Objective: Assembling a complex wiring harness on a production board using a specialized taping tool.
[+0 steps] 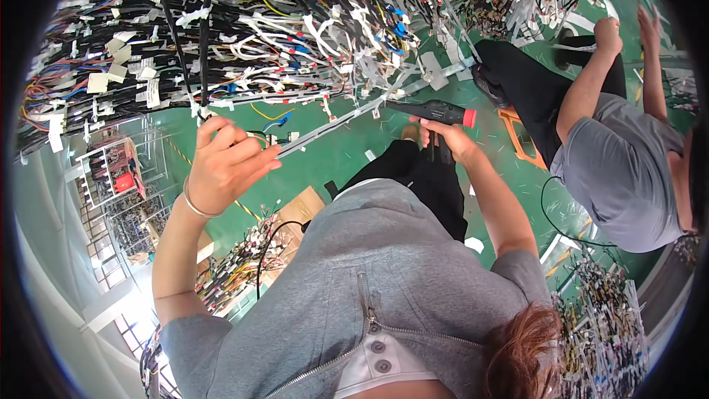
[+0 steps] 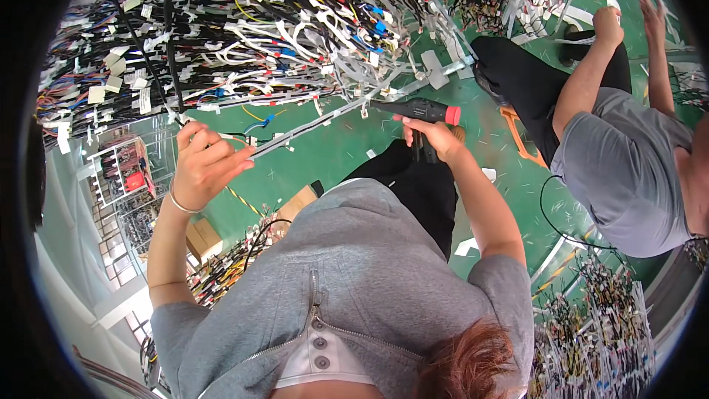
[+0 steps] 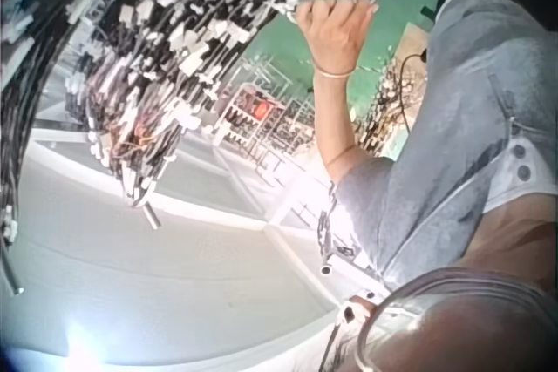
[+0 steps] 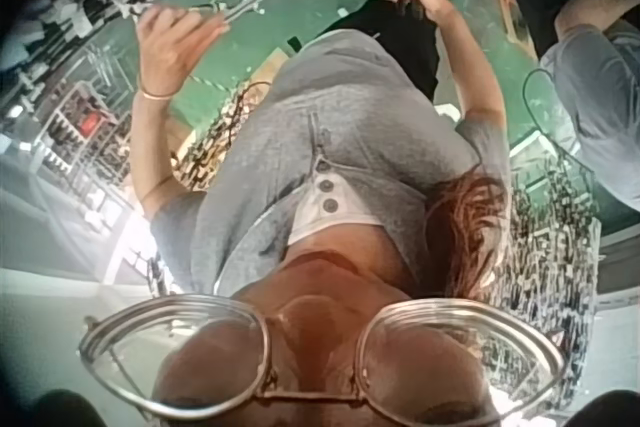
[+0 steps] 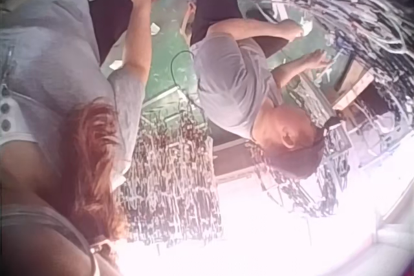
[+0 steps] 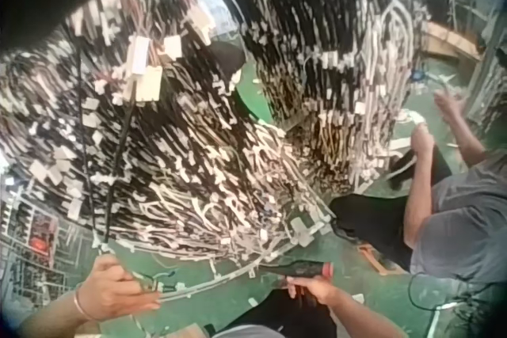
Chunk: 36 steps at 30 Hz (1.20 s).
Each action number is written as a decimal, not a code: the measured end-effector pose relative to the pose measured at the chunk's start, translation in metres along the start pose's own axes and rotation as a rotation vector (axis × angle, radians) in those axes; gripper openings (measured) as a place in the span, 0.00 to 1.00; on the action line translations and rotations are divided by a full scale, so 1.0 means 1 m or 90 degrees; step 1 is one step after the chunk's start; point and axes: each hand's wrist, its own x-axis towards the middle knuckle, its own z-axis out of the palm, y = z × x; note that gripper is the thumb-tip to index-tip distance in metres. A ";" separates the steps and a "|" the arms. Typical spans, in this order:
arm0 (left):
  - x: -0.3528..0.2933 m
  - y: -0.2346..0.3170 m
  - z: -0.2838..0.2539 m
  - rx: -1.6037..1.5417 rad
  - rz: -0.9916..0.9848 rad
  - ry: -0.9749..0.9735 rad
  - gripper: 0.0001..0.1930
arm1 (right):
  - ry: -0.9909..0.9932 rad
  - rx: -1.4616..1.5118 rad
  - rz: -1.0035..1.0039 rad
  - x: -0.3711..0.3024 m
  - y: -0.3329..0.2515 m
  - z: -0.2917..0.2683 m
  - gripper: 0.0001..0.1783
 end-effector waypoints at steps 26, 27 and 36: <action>0.074 0.004 0.007 -0.044 -0.087 -0.184 0.30 | 0.229 -0.253 -0.148 0.165 -0.095 -0.024 0.19; 0.097 0.014 0.029 -0.035 -0.077 -0.113 0.28 | 0.157 -0.274 -0.132 0.156 -0.097 -0.013 0.20; 0.245 -0.016 0.157 0.188 -0.184 -0.230 0.07 | 0.298 -0.242 -0.459 0.146 -0.028 0.008 0.12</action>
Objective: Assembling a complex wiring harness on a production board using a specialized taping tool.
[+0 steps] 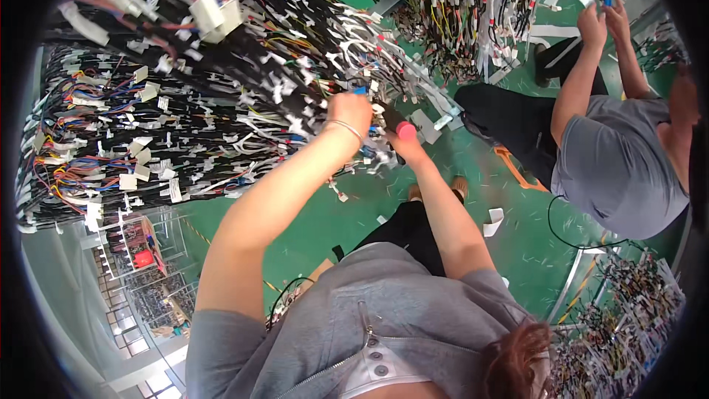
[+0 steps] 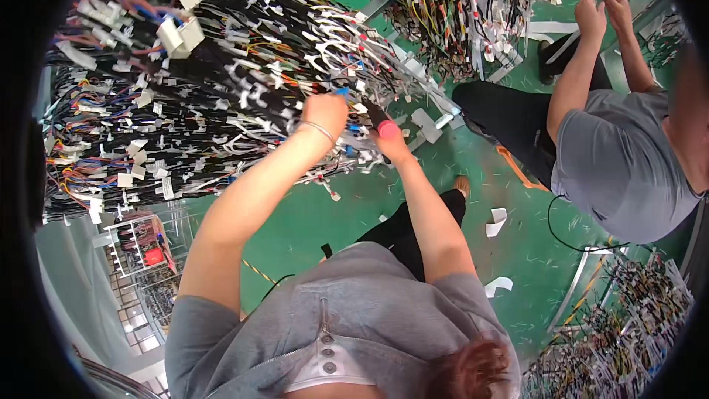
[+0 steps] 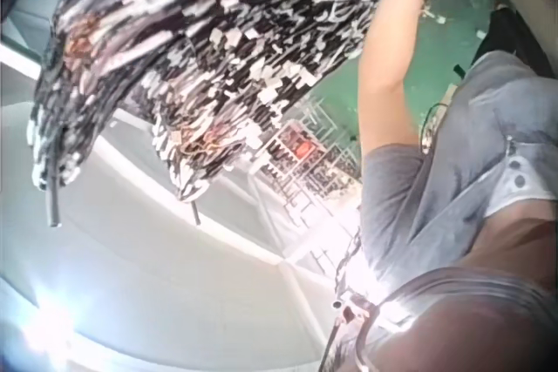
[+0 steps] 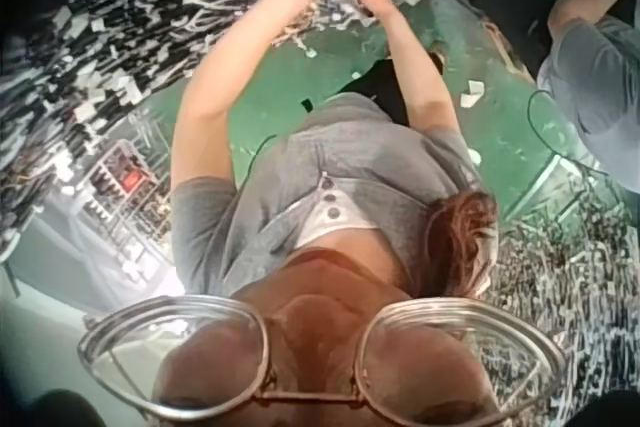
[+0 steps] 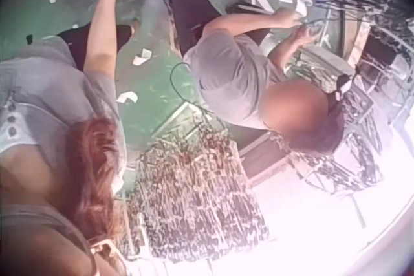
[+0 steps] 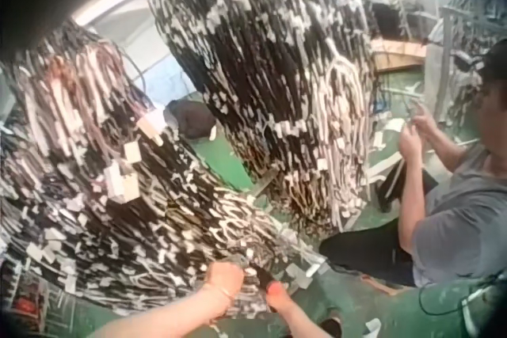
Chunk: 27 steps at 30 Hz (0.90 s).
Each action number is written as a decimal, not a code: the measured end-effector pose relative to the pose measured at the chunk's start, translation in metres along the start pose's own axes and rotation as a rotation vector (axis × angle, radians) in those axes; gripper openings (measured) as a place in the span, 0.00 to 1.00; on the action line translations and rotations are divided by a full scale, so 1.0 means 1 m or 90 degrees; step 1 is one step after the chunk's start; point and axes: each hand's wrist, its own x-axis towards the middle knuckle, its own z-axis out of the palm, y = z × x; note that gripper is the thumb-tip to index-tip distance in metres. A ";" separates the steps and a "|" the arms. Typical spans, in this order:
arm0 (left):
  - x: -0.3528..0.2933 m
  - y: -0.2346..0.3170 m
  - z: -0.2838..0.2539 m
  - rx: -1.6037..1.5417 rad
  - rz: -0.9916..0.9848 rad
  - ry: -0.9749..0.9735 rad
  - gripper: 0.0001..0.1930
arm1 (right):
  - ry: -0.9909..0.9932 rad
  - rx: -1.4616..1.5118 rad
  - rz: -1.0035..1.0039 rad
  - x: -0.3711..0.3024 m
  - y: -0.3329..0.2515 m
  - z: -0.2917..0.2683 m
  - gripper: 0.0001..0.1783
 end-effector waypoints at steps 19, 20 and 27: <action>0.060 -0.033 0.054 -1.243 -0.318 0.339 0.27 | -0.185 -0.093 -0.046 -0.109 -0.042 0.122 0.36; 0.066 -0.033 0.061 -1.152 -0.375 0.298 0.29 | -0.195 -0.108 -0.014 -0.110 -0.041 0.122 0.33; 0.097 -0.008 0.109 -1.158 -0.247 0.292 0.19 | -0.205 -0.172 0.043 -0.113 -0.051 0.127 0.45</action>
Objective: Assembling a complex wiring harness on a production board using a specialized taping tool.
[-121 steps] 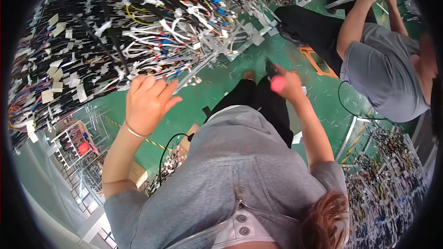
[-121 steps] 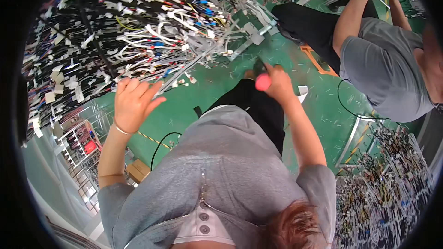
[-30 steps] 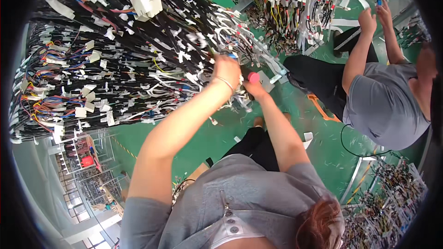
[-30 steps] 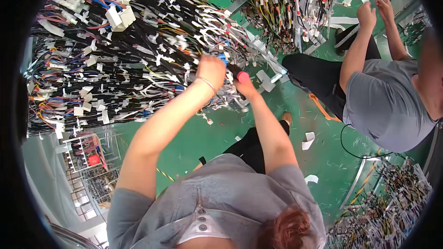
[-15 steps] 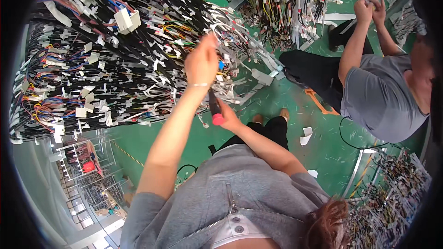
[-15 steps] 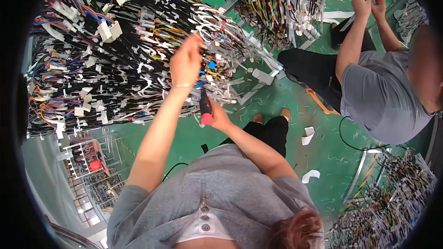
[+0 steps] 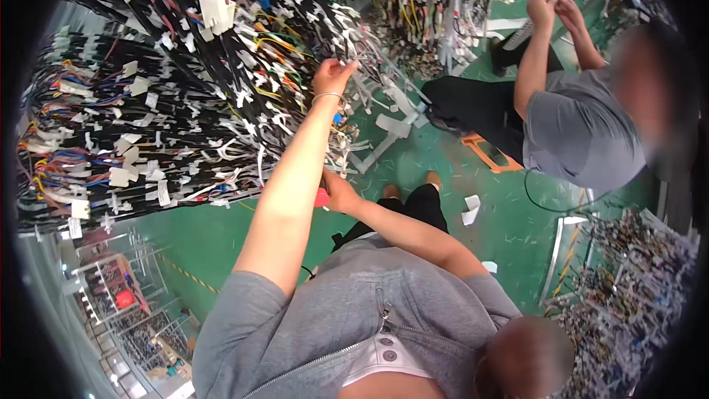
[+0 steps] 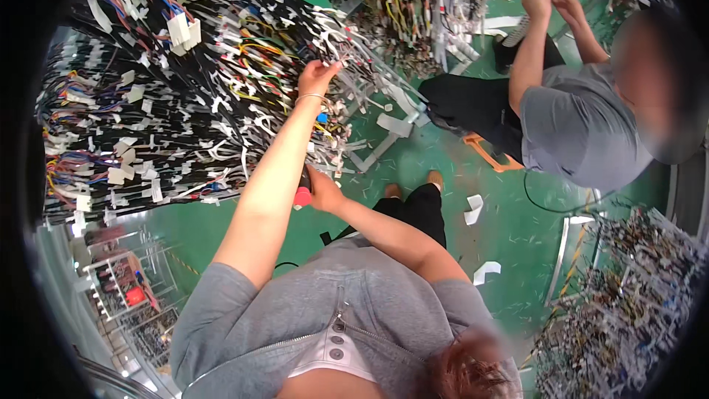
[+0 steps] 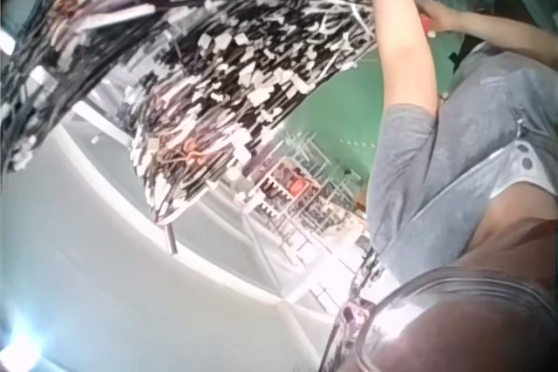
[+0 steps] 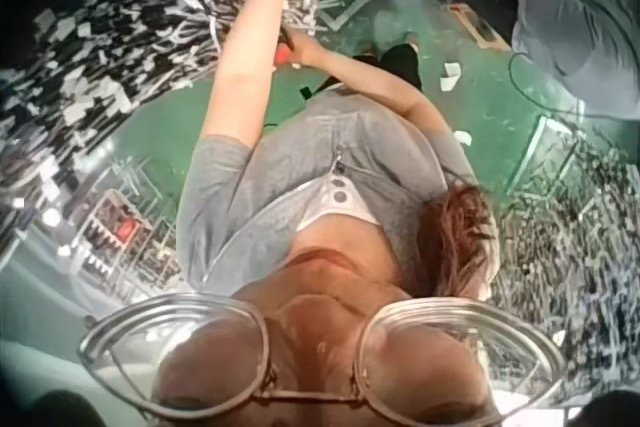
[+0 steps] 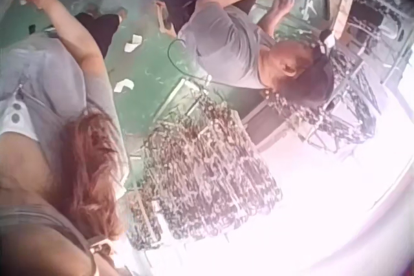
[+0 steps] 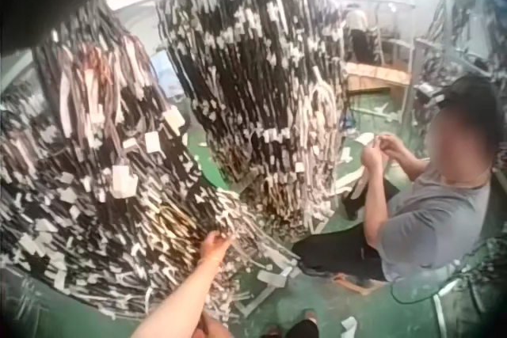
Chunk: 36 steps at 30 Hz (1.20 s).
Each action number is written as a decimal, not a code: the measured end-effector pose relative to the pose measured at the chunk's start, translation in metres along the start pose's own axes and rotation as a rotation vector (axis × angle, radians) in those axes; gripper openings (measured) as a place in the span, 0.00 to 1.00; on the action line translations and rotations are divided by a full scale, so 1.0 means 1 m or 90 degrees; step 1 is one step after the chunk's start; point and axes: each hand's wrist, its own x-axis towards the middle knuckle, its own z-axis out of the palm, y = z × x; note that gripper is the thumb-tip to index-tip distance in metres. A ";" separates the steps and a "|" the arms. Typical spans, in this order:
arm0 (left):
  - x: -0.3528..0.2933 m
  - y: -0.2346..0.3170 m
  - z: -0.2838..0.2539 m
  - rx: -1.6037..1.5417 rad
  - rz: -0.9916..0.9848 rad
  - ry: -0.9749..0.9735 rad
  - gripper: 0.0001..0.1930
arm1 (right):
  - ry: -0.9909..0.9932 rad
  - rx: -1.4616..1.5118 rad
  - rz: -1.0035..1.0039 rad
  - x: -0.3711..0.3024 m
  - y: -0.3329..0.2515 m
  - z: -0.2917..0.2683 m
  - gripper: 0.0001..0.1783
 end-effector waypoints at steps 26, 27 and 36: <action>-0.170 0.095 -0.027 0.207 0.160 -0.353 0.11 | 0.183 -0.056 -0.057 -0.059 0.029 -0.004 0.36; -0.163 0.101 -0.033 0.251 0.157 -0.402 0.11 | 0.179 -0.057 -0.069 -0.084 0.022 -0.018 0.38; -0.149 0.093 -0.054 0.003 0.004 -0.556 0.12 | 0.388 0.517 -0.017 -0.206 -0.086 -0.073 0.26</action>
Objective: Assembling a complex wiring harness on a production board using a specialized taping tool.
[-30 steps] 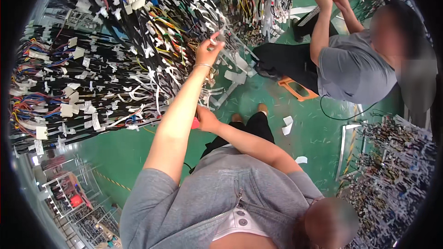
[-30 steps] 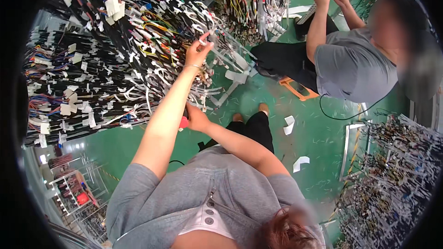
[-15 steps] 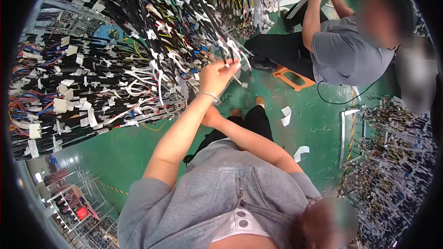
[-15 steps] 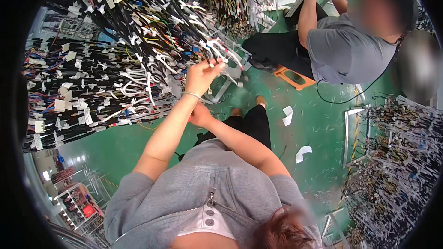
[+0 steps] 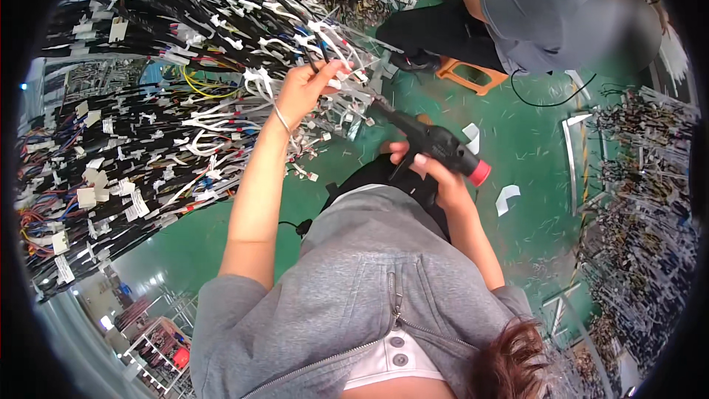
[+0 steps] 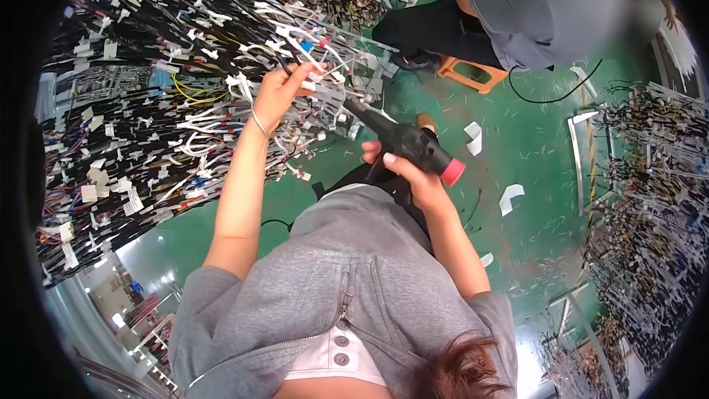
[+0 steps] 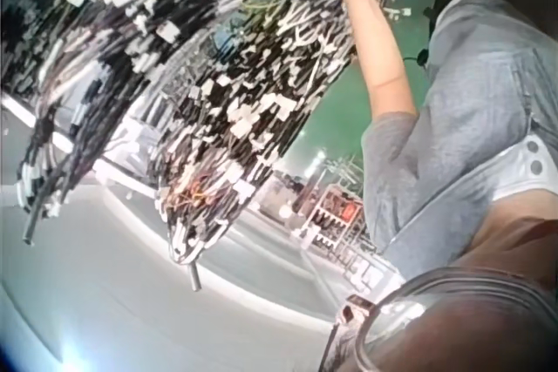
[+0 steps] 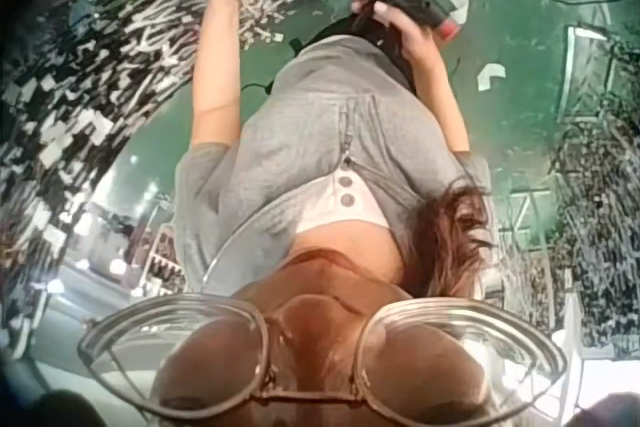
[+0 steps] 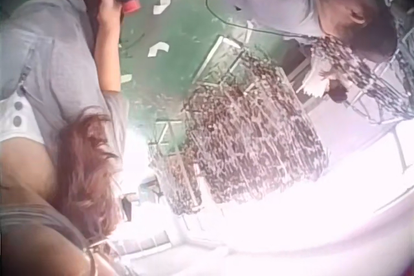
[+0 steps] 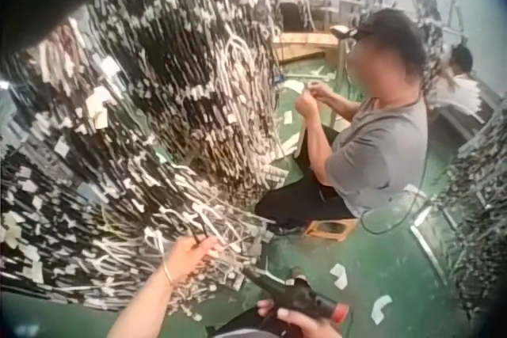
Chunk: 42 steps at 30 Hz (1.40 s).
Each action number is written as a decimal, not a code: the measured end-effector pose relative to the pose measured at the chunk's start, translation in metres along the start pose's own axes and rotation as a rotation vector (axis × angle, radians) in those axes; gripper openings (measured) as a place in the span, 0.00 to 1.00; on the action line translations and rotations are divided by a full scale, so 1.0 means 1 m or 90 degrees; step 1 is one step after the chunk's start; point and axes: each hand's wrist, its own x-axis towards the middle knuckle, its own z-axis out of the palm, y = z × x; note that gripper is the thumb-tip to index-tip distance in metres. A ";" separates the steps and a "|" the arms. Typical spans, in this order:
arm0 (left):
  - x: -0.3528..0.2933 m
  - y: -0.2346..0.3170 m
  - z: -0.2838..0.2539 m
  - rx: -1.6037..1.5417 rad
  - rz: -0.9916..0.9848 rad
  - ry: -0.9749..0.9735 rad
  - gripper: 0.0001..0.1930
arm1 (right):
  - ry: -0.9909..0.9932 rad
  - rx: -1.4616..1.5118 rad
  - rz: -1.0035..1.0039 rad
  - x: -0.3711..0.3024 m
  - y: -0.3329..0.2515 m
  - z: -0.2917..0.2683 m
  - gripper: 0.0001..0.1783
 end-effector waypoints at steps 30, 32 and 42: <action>-0.062 -0.042 -0.024 0.033 0.088 0.254 0.10 | -0.290 0.103 0.369 0.131 -0.020 -0.010 0.35; -0.064 -0.036 -0.022 0.023 0.091 0.266 0.10 | -0.304 0.086 0.388 0.135 -0.021 -0.010 0.35; -0.071 -0.031 -0.023 0.047 0.065 0.294 0.10 | -0.379 0.058 0.426 0.157 -0.029 -0.009 0.36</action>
